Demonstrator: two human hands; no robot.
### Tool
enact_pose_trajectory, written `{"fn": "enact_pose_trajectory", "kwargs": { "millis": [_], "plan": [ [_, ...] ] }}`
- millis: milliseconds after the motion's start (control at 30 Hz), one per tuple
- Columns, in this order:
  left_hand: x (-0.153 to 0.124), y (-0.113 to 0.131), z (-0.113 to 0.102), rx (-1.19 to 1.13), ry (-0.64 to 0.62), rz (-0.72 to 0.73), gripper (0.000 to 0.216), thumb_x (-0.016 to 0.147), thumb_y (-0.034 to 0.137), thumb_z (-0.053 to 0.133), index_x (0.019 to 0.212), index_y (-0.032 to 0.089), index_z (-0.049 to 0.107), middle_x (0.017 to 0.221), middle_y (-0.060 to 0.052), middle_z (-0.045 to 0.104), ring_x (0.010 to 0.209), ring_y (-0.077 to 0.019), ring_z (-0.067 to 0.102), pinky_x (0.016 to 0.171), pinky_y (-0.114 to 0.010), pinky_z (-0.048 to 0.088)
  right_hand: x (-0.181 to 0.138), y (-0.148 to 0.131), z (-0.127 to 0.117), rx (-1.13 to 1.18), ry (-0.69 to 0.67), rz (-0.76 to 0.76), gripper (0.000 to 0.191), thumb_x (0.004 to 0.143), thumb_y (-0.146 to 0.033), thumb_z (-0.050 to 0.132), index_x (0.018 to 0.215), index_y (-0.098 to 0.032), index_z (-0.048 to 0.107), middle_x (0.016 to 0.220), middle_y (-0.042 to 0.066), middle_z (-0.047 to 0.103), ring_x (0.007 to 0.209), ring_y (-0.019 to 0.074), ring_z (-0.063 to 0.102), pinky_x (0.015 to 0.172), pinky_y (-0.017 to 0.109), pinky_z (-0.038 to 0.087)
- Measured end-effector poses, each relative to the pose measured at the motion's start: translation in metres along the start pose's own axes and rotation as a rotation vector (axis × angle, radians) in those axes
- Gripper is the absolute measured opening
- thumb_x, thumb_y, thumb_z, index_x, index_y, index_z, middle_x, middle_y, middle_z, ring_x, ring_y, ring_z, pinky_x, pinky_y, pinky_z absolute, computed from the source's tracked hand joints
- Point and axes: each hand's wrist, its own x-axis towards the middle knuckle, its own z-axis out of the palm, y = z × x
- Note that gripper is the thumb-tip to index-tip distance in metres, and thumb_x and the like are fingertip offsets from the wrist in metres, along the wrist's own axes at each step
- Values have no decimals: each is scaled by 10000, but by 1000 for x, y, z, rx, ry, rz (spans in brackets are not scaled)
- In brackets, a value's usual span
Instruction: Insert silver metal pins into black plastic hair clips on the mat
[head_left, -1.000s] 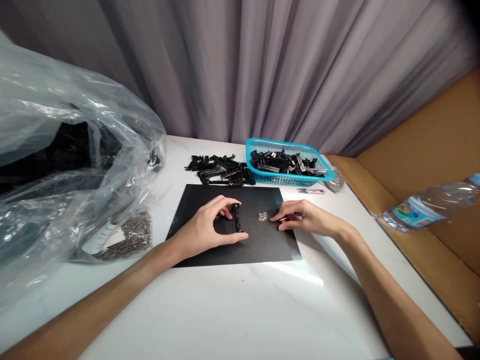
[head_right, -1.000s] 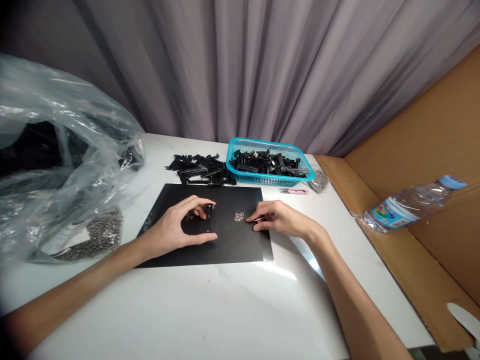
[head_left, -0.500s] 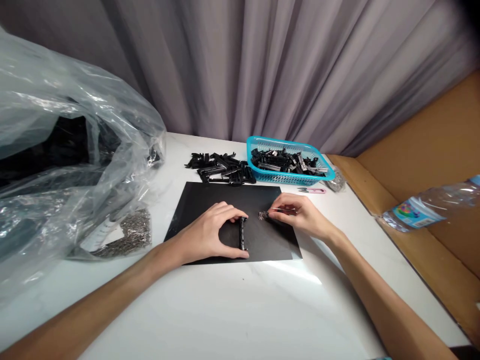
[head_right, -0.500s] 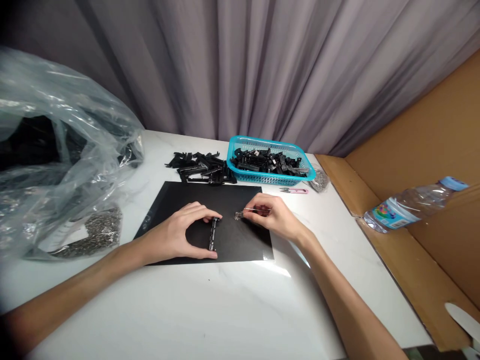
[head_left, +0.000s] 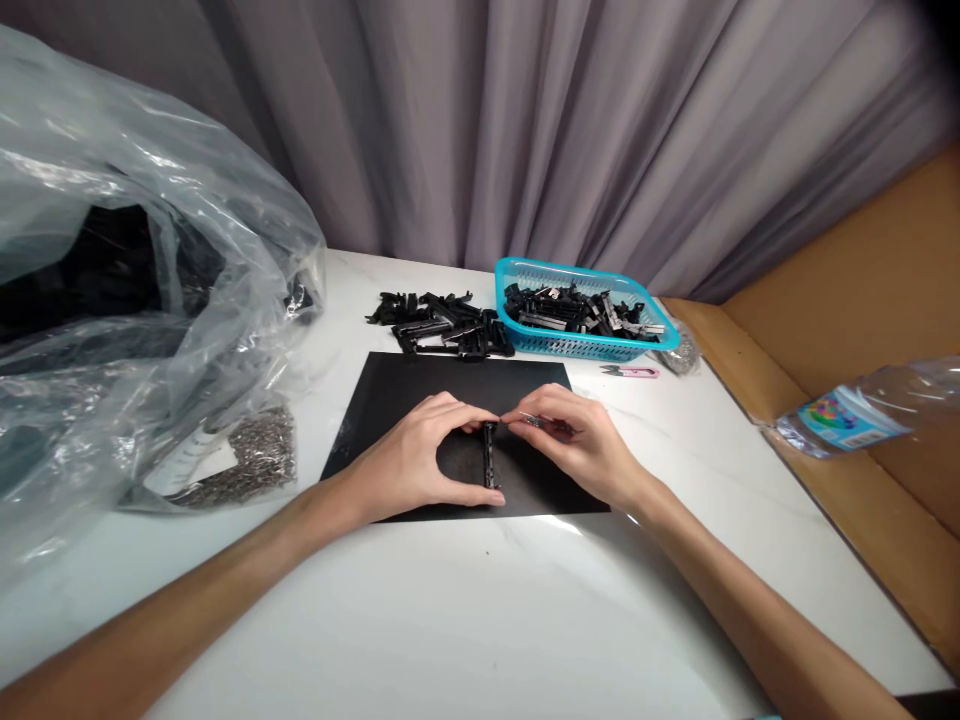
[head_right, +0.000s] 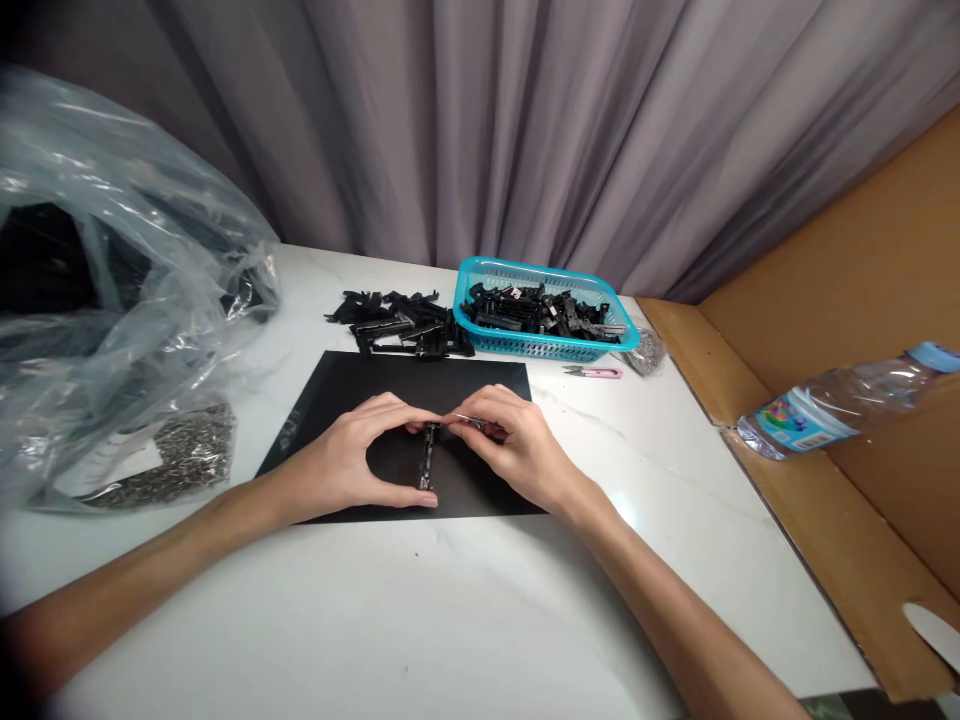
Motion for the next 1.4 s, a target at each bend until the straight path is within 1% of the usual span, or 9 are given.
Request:
{"fn": "enact_pose_trajectory", "kwargs": {
  "millis": [67, 167, 267, 433, 533, 700, 933, 1167, 1400],
  "plan": [
    [0, 0, 0, -8, 22, 11, 691, 665, 569, 901, 1227, 232, 682, 1021, -41, 666, 982, -244, 637, 890, -398, 563, -1, -3, 2, -12, 36, 2, 162, 982, -214, 684, 1135, -232, 732, 935, 33, 740, 812, 160, 645, 641, 273, 526],
    [1, -1, 0, -6, 50, 50, 692, 675, 534, 904, 1243, 222, 660, 1005, -34, 650, 944, -231, 628, 866, -382, 556, -1, -9, 5, -18, 98, -26, 277, 960, -158, 698, 1224, -226, 651, 887, 4, 753, 750, 143, 624, 601, 264, 505],
    [1, 1, 0, 22, 55, 112, 678, 689, 477, 904, 1254, 213, 638, 968, -26, 631, 936, -229, 608, 863, -378, 536, -3, -13, 7, -61, 159, -84, 322, 957, -115, 681, 1250, -222, 604, 906, 3, 765, 738, 140, 626, 597, 271, 510],
    [1, 5, -1, 56, 112, 151, 653, 714, 407, 891, 1262, 204, 599, 978, -33, 623, 934, -223, 589, 884, -380, 507, -6, -15, 10, -114, 173, -199, 308, 984, -88, 625, 1254, -232, 594, 958, 17, 765, 798, 148, 655, 626, 280, 544],
    [0, 6, 0, 68, 141, 170, 643, 722, 396, 881, 1257, 199, 584, 973, -32, 612, 921, -219, 582, 866, -375, 500, -7, -17, 12, -105, 192, -217, 374, 977, -85, 638, 1310, -238, 563, 954, 11, 770, 745, 142, 646, 612, 281, 551],
    [-2, 5, 2, 47, 95, 180, 625, 739, 400, 871, 1258, 205, 583, 985, -33, 613, 944, -225, 588, 859, -379, 508, -8, -18, 14, -178, 245, -221, 474, 977, -101, 644, 1399, -267, 507, 958, 5, 789, 694, 160, 627, 619, 318, 562],
    [-2, 8, 2, 43, 92, 192, 622, 731, 376, 886, 1238, 190, 578, 955, -29, 600, 931, -229, 593, 883, -411, 502, -10, -17, 14, -204, 183, -211, 539, 992, -133, 637, 1472, -277, 437, 959, 7, 795, 759, 182, 660, 656, 345, 566],
    [-3, 9, 4, 67, 120, 242, 570, 741, 382, 876, 1173, 200, 553, 954, -27, 614, 900, -227, 595, 866, -400, 486, -11, -16, 16, -337, 197, -319, 620, 978, -61, 636, 1508, -289, 409, 984, 4, 795, 705, 191, 589, 624, 338, 531],
    [-3, 8, 7, 60, 157, 274, 564, 739, 393, 876, 1165, 205, 557, 980, -36, 646, 880, -221, 597, 857, -391, 468, -14, -15, 24, -373, 222, -358, 551, 989, -48, 573, 1474, -271, 436, 1003, 38, 787, 665, 189, 560, 555, 332, 520]
  ]
}}
